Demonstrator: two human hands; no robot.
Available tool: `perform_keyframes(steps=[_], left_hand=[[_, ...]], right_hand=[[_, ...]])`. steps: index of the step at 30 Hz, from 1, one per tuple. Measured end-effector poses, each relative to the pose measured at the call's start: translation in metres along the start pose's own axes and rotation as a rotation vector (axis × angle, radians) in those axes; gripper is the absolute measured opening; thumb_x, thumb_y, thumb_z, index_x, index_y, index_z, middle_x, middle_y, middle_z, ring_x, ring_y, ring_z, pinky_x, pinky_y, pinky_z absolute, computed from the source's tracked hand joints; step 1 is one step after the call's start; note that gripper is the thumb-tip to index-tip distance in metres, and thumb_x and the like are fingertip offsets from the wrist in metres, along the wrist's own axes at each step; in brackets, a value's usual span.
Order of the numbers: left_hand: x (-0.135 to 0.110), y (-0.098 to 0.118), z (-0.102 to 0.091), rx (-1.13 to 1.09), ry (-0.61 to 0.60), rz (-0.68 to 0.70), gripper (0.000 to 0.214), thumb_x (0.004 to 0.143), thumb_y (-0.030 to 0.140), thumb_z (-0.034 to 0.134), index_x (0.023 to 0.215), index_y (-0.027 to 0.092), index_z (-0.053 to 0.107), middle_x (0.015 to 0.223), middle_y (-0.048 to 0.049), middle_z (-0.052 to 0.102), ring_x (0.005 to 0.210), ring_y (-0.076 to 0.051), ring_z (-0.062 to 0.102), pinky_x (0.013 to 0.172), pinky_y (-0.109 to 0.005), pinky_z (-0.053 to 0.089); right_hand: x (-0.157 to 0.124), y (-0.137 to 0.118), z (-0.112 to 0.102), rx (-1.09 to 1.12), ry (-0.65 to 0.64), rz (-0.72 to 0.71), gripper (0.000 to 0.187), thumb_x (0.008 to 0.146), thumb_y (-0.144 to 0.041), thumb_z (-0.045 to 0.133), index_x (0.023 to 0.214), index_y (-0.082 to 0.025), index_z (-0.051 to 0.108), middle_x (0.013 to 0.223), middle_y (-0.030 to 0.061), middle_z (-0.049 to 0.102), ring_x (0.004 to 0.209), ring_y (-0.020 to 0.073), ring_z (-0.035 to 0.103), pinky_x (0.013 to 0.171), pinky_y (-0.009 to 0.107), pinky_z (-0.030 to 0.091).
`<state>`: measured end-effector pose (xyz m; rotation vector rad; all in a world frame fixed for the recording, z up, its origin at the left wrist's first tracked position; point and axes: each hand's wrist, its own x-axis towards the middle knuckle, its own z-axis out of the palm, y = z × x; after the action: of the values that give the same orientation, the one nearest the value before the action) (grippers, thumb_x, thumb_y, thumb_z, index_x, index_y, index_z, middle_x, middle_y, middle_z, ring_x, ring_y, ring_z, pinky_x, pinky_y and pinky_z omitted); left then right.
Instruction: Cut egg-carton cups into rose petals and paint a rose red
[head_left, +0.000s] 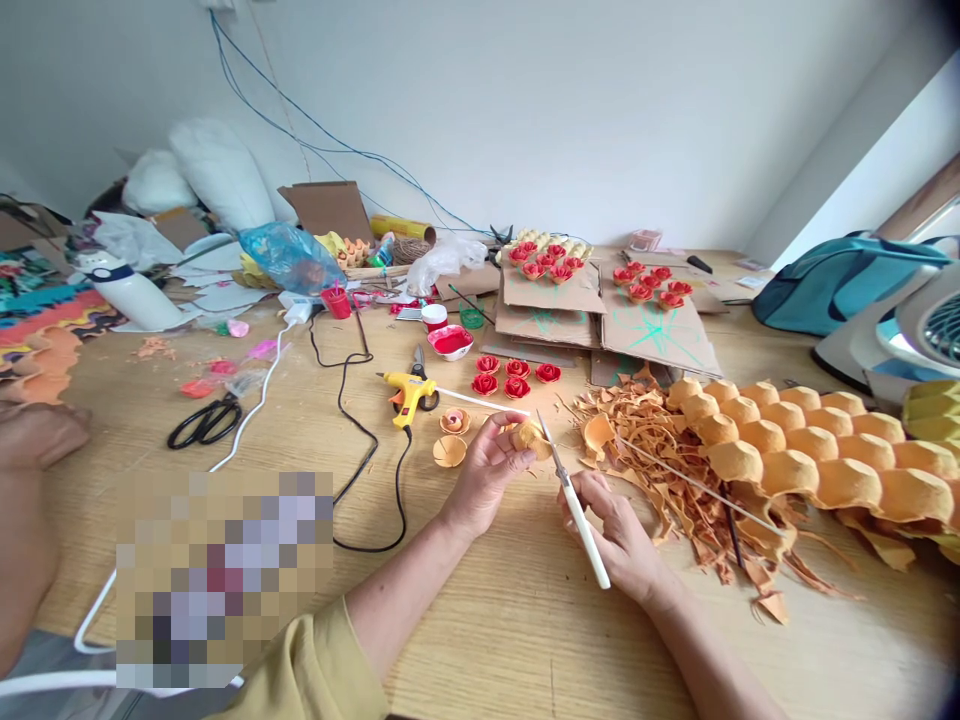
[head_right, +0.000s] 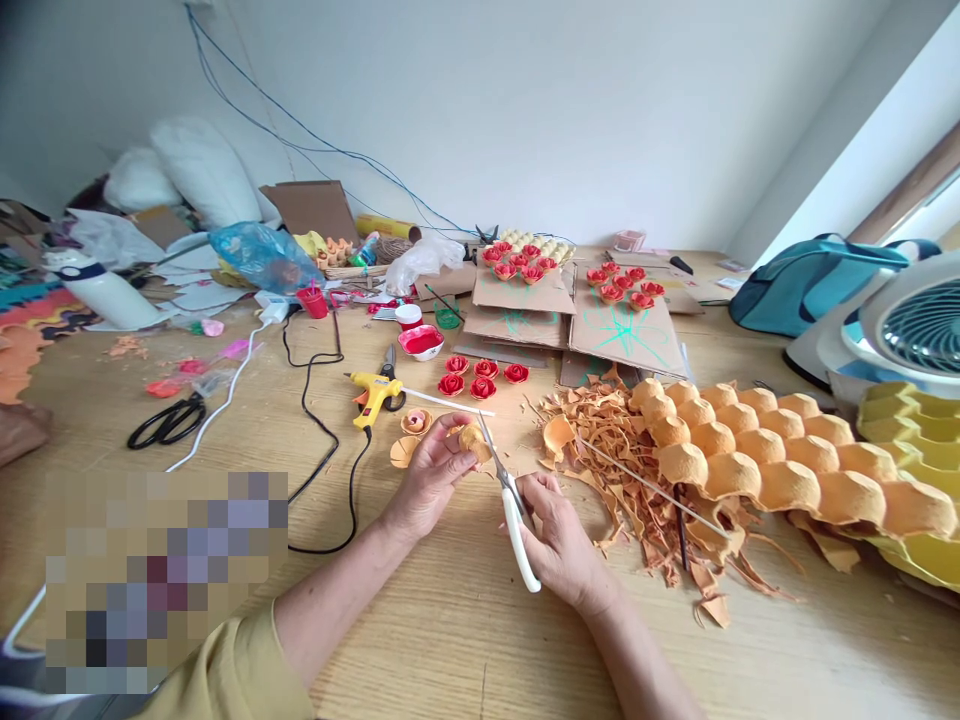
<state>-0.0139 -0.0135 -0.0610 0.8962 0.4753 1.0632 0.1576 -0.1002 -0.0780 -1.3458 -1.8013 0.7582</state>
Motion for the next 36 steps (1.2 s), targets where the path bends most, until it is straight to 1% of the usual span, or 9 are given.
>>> perform_keyframes(steps=[8,13,17,21,24,27,30,33,36], left_hand=[[0.001,0.004,0.001,-0.012,0.06,-0.026,0.045,0.066,0.023,0.086,0.106,0.02,0.066,0.093,-0.0008,0.069,0.083,-0.011,0.061,0.079,-0.023,0.046],[0.003,0.003,-0.004,-0.013,0.052,-0.038,0.046,0.067,0.025,0.085,0.109,0.02,0.067,0.096,-0.0022,0.069,0.084,-0.011,0.061,0.073,-0.021,0.046],[0.004,0.001,-0.007,-0.035,0.035,-0.081,0.046,0.069,0.023,0.084,0.111,0.022,0.065,0.095,-0.0006,0.068,0.08,-0.01,0.06,0.072,-0.02,0.047],[0.002,0.0,-0.006,-0.055,0.008,-0.128,0.046,0.069,0.022,0.083,0.11,0.023,0.063,0.095,0.0002,0.068,0.076,-0.008,0.059,0.072,-0.02,0.048],[0.0,-0.002,-0.003,-0.054,-0.009,-0.164,0.046,0.068,0.021,0.084,0.108,0.022,0.062,0.091,0.0004,0.068,0.076,-0.008,0.06,0.072,-0.021,0.047],[-0.002,-0.007,-0.001,-0.025,-0.04,-0.174,0.042,0.07,0.021,0.083,0.105,0.021,0.06,0.091,0.0001,0.068,0.079,-0.01,0.06,0.075,-0.022,0.046],[-0.003,-0.015,-0.002,0.047,-0.093,-0.15,0.037,0.074,0.02,0.08,0.105,0.021,0.059,0.093,-0.0005,0.069,0.085,-0.011,0.06,0.079,-0.023,0.045],[-0.004,-0.021,-0.004,0.11,-0.136,-0.145,0.038,0.077,0.019,0.078,0.108,0.022,0.057,0.096,-0.0013,0.068,0.09,-0.013,0.061,0.084,-0.026,0.046],[-0.004,-0.023,-0.005,0.132,-0.158,-0.171,0.042,0.077,0.02,0.077,0.114,0.022,0.055,0.098,-0.0021,0.068,0.094,-0.015,0.061,0.088,-0.029,0.046]], right_hand=[[0.001,-0.003,0.0,-0.034,0.014,-0.001,0.026,0.097,-0.039,0.045,0.078,-0.021,0.047,0.076,0.0012,0.05,0.076,0.0192,0.043,0.074,0.033,0.038],[0.001,-0.003,0.001,-0.076,0.032,0.006,0.025,0.097,-0.035,0.046,0.076,-0.021,0.048,0.071,-0.0006,0.049,0.069,0.0166,0.042,0.068,0.031,0.037],[0.002,0.0,0.003,-0.067,0.088,-0.003,0.02,0.094,-0.031,0.05,0.077,-0.021,0.052,0.071,-0.0009,0.051,0.069,0.016,0.044,0.068,0.03,0.038],[0.004,0.004,0.004,0.057,0.167,0.055,0.016,0.091,-0.032,0.055,0.08,-0.02,0.057,0.074,-0.0001,0.056,0.07,0.0163,0.049,0.068,0.029,0.039],[0.005,0.003,0.004,0.237,0.22,0.126,0.016,0.09,-0.036,0.058,0.091,-0.021,0.059,0.077,0.0,0.056,0.071,0.0166,0.05,0.065,0.028,0.04],[0.007,-0.002,0.003,0.445,0.246,0.158,0.026,0.087,-0.041,0.064,0.104,-0.022,0.057,0.082,0.0006,0.057,0.073,0.0166,0.05,0.064,0.028,0.04],[0.011,-0.007,0.004,0.608,0.278,0.16,0.035,0.082,-0.043,0.073,0.105,-0.024,0.055,0.087,0.0004,0.058,0.073,0.0158,0.049,0.066,0.027,0.042],[0.012,-0.007,0.005,0.651,0.316,0.152,0.038,0.078,-0.044,0.077,0.1,-0.024,0.055,0.086,-0.0013,0.054,0.073,0.0147,0.048,0.066,0.027,0.042],[0.012,-0.004,0.007,0.653,0.332,0.146,0.037,0.077,-0.043,0.079,0.099,-0.024,0.054,0.085,-0.0026,0.051,0.072,0.0137,0.046,0.065,0.026,0.04]])
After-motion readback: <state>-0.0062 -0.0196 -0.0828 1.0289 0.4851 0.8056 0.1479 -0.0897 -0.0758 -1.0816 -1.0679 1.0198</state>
